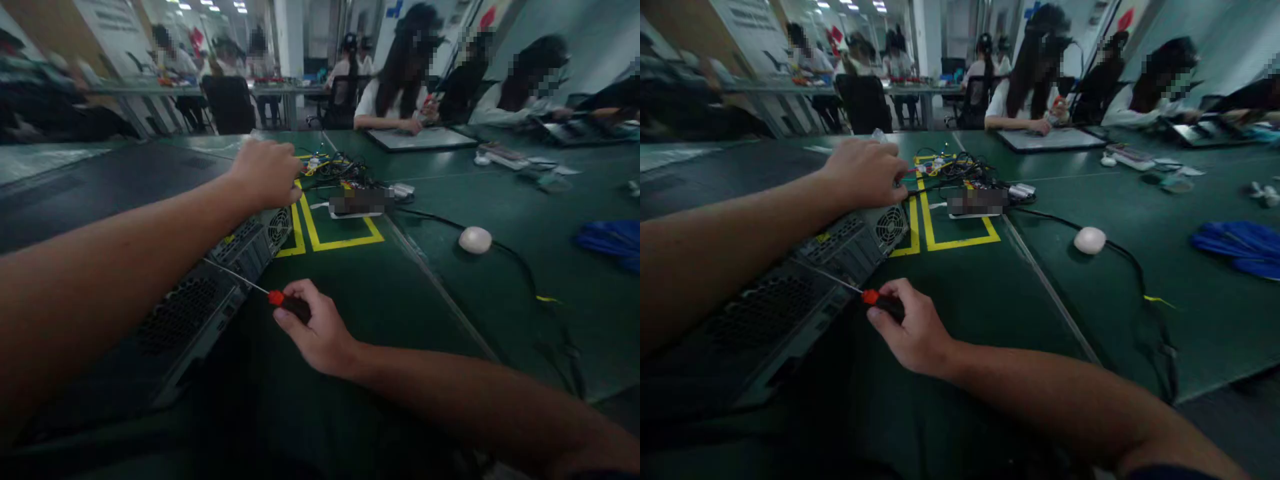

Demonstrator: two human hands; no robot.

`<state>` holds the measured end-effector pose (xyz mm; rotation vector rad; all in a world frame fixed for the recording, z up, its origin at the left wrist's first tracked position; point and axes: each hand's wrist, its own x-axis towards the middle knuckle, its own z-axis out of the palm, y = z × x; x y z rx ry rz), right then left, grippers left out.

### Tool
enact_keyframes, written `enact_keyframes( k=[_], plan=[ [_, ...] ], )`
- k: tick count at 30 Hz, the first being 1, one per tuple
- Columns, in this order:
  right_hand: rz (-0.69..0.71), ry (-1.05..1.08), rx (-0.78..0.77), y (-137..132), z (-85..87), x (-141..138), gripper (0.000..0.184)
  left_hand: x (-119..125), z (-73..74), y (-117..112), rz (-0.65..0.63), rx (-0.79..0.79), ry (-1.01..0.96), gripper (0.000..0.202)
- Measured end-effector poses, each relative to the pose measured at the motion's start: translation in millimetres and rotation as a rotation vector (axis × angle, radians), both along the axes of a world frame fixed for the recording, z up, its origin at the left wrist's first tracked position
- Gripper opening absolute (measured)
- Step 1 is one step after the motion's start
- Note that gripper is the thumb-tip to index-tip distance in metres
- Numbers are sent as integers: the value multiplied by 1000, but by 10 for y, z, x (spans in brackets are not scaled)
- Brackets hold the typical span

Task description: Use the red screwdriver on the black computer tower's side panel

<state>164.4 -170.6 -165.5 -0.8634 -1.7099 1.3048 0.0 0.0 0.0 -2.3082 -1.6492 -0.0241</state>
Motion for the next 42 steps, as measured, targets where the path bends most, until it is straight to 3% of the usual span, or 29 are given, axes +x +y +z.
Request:
enact_keyframes(
  k=[6,21,29,33,37,42],
  plan=[
    [0,-18,-7,-32,-4,70,26,-34,-45,53,-4,13,-33,59],
    [-14,-23,81,-9,-35,77,16,15,40,-36,8,-17,30,55],
    [48,-11,144,35,-62,70,29,62,82,-96,35,-30,99,56],
    [50,-18,99,15,-56,79,20,74,84,-115,45,-23,79,56],
    [45,-58,46,-6,-43,90,36,58,62,-87,42,-18,74,57],
    [30,-70,37,0,-18,92,23,22,40,-42,11,-7,51,56]
  ],
)
